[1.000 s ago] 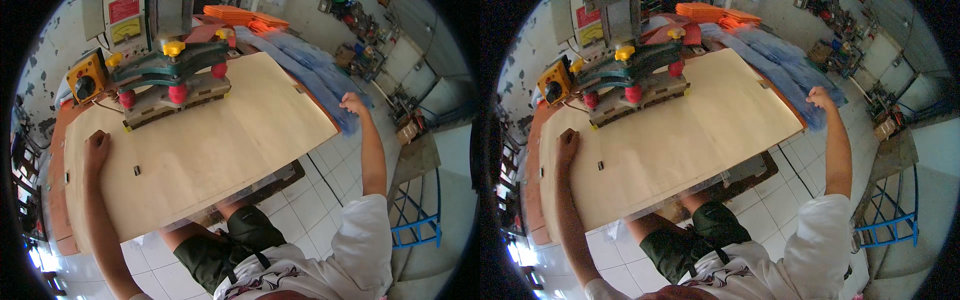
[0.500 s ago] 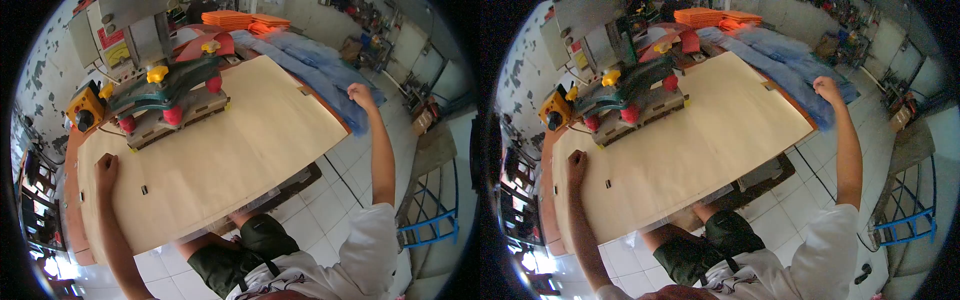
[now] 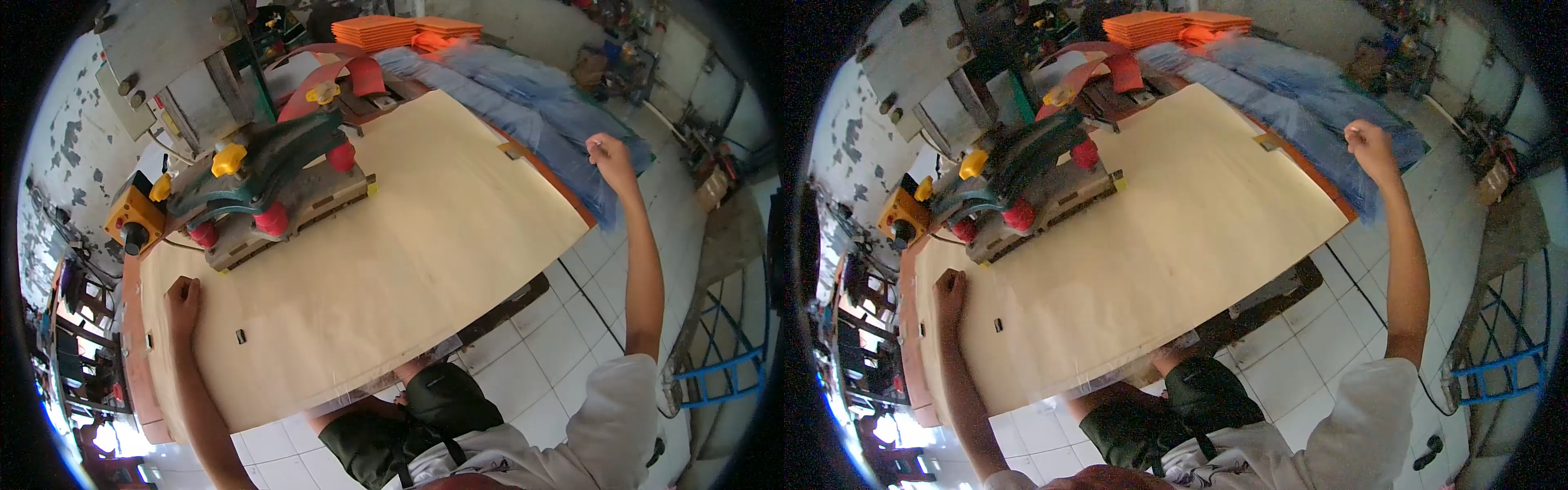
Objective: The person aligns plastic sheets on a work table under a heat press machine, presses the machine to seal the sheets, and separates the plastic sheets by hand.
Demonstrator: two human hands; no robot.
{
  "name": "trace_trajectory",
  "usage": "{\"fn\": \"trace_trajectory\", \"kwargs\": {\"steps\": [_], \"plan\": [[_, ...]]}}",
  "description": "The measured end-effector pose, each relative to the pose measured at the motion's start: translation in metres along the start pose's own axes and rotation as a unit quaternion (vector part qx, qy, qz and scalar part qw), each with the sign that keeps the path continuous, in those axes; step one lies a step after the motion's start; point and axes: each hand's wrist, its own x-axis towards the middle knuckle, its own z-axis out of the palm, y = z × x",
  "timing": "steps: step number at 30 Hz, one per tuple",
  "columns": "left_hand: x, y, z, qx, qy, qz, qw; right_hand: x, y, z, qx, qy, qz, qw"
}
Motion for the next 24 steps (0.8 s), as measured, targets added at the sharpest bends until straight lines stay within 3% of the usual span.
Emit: {"fn": "trace_trajectory", "kwargs": {"steps": [8,15,17,24], "plan": [[0.001,-0.003,0.0,0.026,-0.01,-0.014,0.999,-0.004,-0.037,-0.001,-0.089,0.053,-0.043,0.994],[0.001,-0.004,0.0,-0.005,-0.018,-0.02,1.0,-0.012,-0.084,-0.002,-0.144,0.053,-0.026,0.988],[0.001,-0.004,-0.001,0.004,-0.019,-0.018,1.0,-0.013,-0.087,0.002,-0.161,0.099,-0.1,0.977],[-0.001,0.002,-0.001,-0.007,-0.026,-0.016,1.0,-0.01,-0.101,0.002,-0.113,0.088,-0.091,0.985]]}}
